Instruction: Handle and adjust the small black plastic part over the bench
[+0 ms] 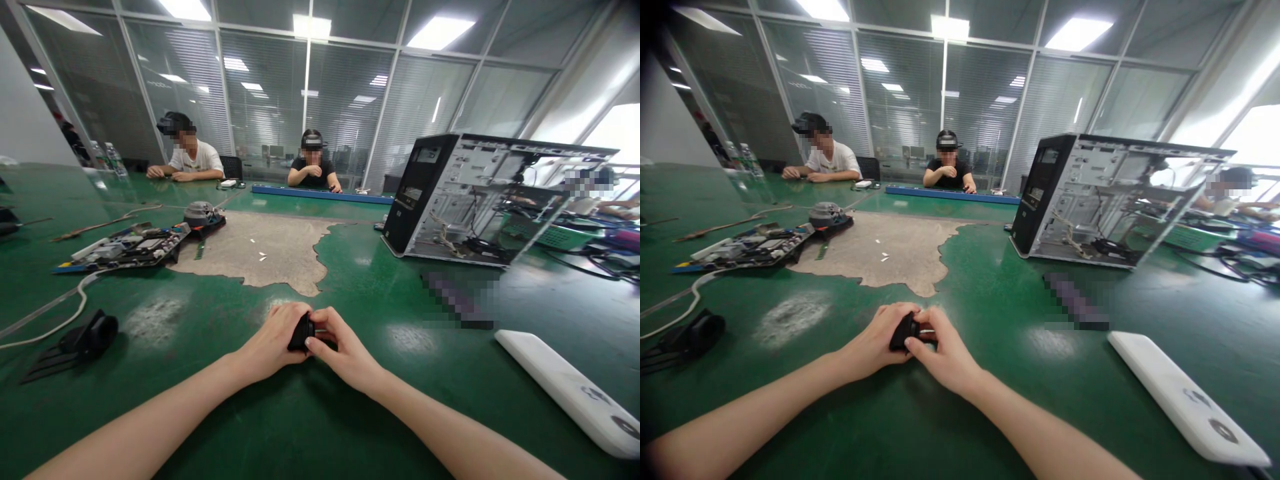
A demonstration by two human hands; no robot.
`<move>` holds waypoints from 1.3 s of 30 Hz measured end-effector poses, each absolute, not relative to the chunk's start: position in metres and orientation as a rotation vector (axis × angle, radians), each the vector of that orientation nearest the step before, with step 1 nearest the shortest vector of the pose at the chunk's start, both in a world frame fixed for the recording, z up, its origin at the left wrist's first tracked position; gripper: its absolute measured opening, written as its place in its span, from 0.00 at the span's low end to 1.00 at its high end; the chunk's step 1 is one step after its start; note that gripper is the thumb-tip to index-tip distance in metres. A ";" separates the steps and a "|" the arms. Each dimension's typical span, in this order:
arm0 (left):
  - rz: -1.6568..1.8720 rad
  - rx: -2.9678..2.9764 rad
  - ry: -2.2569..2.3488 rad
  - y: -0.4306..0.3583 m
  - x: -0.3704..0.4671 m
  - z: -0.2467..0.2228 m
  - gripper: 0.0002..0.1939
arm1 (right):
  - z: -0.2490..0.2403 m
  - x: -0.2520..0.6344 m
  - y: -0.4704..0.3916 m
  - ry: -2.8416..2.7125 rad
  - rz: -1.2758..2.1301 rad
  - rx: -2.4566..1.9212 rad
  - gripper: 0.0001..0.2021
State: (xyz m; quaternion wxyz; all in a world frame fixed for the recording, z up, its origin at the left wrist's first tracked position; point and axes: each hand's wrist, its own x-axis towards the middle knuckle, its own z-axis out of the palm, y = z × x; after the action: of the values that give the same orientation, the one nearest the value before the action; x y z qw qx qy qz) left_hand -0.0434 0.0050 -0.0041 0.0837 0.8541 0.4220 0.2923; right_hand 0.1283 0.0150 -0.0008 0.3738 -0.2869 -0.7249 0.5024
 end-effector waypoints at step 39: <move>0.869 2.544 1.277 0.003 -0.042 -0.004 0.26 | -0.003 0.125 0.016 -1.830 1.243 -0.845 0.10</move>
State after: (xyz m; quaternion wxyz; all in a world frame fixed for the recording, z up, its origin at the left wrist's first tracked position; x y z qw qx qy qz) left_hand -0.0423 0.0029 -0.0038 0.0827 0.8518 0.4277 0.2910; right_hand 0.1248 0.0159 -0.0035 0.3771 -0.3305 -0.7156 0.4863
